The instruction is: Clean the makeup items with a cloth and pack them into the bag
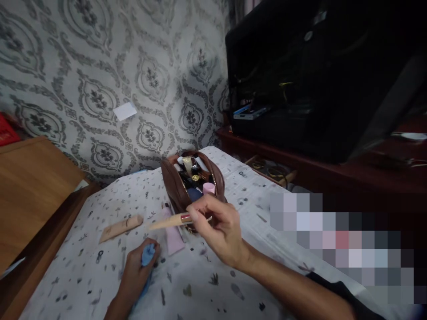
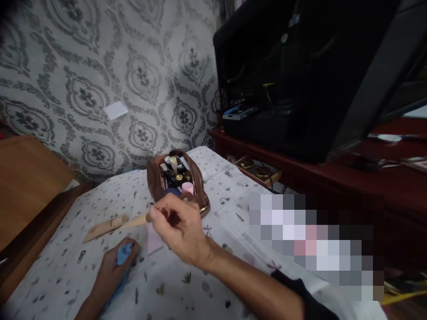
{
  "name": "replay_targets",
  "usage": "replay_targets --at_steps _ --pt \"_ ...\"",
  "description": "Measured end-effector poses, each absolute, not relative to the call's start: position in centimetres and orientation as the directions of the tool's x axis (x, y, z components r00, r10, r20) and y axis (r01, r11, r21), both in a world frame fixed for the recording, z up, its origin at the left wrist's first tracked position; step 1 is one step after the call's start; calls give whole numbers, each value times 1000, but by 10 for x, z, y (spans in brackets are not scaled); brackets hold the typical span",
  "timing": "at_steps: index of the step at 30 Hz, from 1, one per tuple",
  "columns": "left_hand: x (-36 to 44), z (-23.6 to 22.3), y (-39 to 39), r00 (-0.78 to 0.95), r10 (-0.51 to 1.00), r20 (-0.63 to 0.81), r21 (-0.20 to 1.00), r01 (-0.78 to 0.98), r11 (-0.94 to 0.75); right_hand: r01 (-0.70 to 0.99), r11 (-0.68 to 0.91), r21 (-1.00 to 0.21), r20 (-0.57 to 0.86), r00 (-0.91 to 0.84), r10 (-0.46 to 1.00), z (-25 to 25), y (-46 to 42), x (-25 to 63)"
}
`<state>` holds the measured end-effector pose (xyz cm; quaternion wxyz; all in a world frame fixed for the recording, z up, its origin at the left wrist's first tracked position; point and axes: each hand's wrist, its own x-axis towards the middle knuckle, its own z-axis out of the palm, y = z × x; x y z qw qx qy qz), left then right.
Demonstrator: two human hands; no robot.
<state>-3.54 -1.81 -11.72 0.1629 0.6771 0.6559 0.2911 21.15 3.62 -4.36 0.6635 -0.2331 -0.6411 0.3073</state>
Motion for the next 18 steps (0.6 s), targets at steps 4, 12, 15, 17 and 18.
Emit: replay_targets --at_steps 4,12,15,17,18 --pt "-35 -119 -15 -66 982 176 602 797 -55 -172 653 -737 630 174 757 -37 48 225" --pt "-35 -120 -14 -36 988 149 583 810 -58 150 617 -772 633 262 728 -39 84 241" --pt "-35 -119 -15 -21 990 137 575 816 -62 384 601 -701 701 213 681 -51 97 241" --pt "-34 -119 -15 -4 991 133 572 817 -73 514 590 -622 748 170 641 -59 106 239" --pt "-34 -119 -16 4 991 132 572 816 -79 567 588 -577 771 141 621 -62 110 237"
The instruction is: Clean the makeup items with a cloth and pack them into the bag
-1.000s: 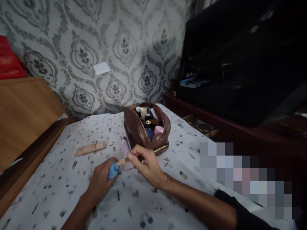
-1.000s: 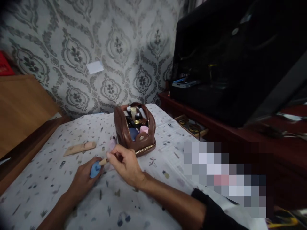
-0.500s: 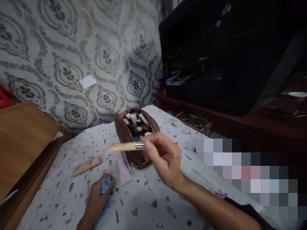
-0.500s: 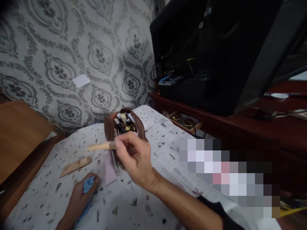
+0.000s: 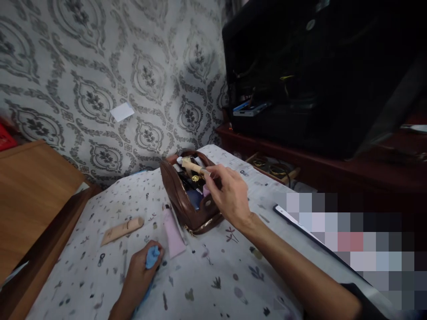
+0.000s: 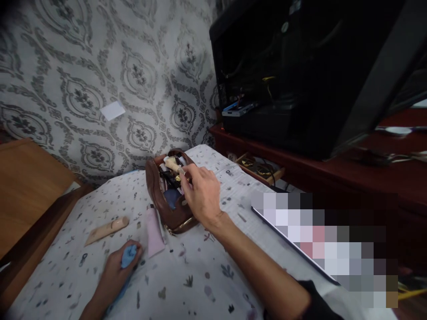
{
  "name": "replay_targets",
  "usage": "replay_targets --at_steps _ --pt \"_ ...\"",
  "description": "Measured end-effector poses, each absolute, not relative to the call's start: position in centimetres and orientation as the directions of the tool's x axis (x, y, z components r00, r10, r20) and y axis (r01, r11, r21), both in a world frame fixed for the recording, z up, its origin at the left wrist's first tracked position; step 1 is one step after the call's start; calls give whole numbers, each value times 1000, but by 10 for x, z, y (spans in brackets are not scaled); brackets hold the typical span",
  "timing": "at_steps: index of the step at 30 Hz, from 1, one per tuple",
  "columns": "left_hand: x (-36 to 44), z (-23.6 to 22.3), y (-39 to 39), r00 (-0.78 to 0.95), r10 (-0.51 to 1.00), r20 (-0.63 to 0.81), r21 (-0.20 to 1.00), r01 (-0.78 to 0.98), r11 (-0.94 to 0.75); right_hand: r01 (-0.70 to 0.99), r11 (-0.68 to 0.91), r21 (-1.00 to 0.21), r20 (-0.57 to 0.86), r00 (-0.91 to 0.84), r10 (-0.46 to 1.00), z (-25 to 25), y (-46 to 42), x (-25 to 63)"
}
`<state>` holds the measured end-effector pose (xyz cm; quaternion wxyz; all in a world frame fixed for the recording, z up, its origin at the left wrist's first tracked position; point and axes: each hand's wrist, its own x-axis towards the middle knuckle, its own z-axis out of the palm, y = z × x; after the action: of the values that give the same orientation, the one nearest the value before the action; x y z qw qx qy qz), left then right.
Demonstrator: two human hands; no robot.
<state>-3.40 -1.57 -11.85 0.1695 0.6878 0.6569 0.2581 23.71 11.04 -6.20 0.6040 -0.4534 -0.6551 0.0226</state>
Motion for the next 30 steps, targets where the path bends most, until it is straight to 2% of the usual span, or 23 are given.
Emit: replay_targets --at_steps 5,9,24,28,30 --pt "-34 -121 -15 28 990 136 566 818 -101 738 551 -390 806 -15 592 -64 124 227" --pt "-37 -124 -14 39 990 138 564 818 -111 787 538 -302 785 -115 609 -61 126 225" --pt "-34 -121 -14 24 994 106 570 818 -81 585 652 -483 793 -25 609 -70 123 237" --pt "-37 -124 -13 19 995 93 570 819 -69 611 650 -452 800 -45 598 -62 121 237" --pt "-39 -126 -13 26 995 93 567 820 -75 666 637 -389 776 -136 616 -48 122 234"
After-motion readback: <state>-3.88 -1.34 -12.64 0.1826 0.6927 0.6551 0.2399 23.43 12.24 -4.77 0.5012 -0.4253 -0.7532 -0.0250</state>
